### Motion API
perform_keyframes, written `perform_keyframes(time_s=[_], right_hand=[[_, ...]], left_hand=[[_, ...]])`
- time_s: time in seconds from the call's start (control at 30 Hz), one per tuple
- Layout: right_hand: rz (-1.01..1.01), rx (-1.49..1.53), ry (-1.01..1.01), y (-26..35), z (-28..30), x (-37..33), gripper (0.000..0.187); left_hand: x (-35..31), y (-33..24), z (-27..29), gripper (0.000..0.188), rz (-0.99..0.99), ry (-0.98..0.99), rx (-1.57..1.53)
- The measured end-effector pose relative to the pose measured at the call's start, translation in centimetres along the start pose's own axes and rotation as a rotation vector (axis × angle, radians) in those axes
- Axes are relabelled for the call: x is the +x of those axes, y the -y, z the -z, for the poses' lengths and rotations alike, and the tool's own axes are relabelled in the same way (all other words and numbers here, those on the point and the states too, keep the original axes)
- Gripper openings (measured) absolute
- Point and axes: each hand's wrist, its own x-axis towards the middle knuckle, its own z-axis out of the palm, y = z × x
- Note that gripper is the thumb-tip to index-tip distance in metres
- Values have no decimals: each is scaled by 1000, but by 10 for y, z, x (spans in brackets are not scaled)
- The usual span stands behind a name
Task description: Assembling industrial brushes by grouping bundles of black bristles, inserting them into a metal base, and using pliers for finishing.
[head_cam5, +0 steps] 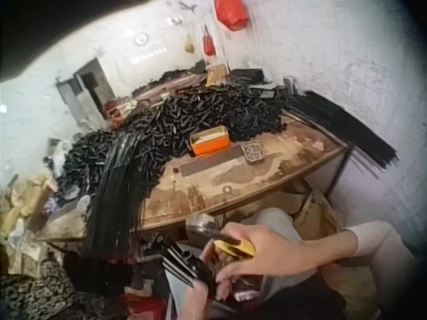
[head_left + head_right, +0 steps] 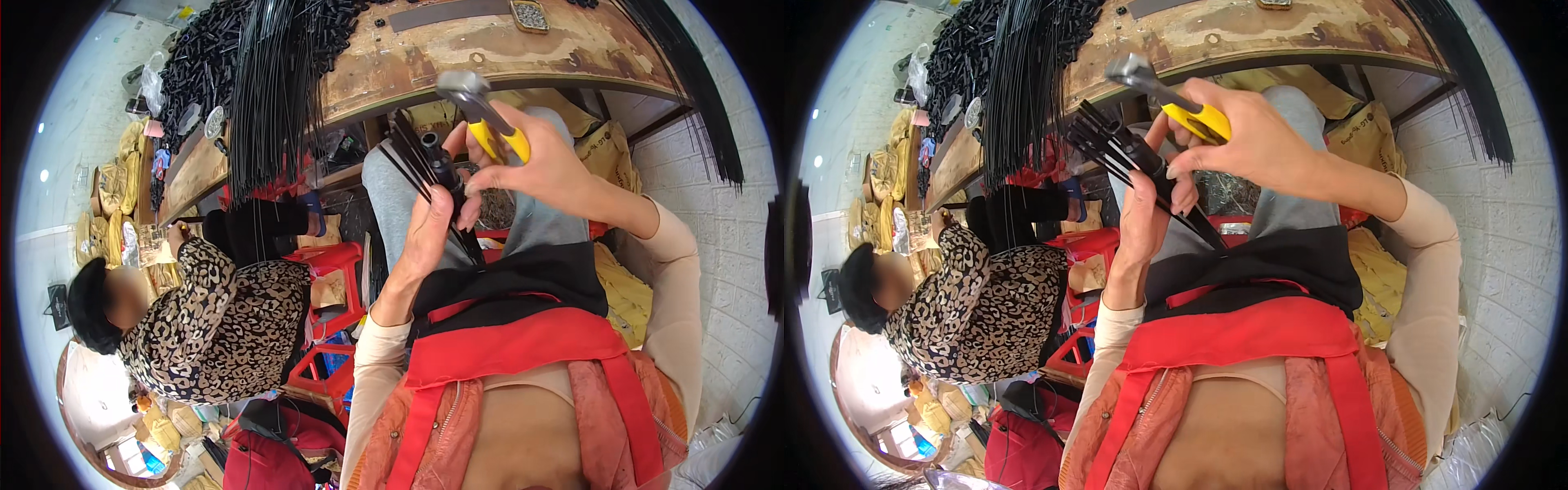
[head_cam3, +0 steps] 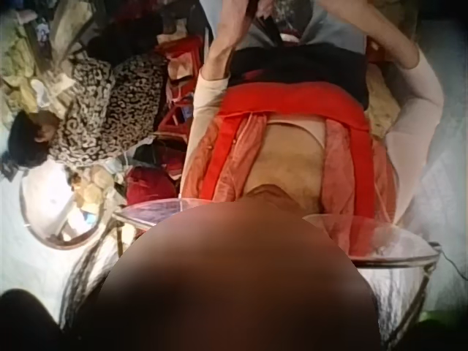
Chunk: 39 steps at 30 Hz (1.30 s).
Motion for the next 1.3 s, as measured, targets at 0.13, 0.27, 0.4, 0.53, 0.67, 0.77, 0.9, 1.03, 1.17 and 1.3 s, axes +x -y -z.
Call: perform_keyframes(time_s=[0.13, 0.27, 0.4, 0.53, 0.67, 0.77, 0.9, 1.03, 1.17, 1.3], right_hand=[[-418, -27, 271, 15, 21, -21, 21], [-520, -223, 385, 31, 26, -51, 29], [-299, -147, 353, 18, 27, -65, 36], [-320, -158, 457, 38, 39, -63, 36], [-579, -218, 577, 48, 35, -53, 35], [-583, -190, 584, 43, 25, -61, 33], [-511, -205, 432, 51, 21, -91, 32], [-512, -414, 510, 81, 37, -89, 34], [-407, -550, 513, 73, 33, -88, 34], [-273, -512, 343, 14, 30, -72, 40]], left_hand=[[-1, 1, 7, 91, -29, -12, -65], [-1, 8, 10, 79, -5, 16, -92], [-3, 11, 1, 72, -9, 40, -71], [-10, 9, -3, 71, -22, 93, -45], [-18, 8, -10, 68, -39, -27, -68], [-23, 8, -13, 68, -47, -44, -89], [-30, 13, -14, 68, -43, 48, -87], [-32, 11, -26, 66, 1, 91, -57], [-37, 15, -28, 61, -9, 37, -66], [-23, 26, -19, 64, 1, -254, 81]])
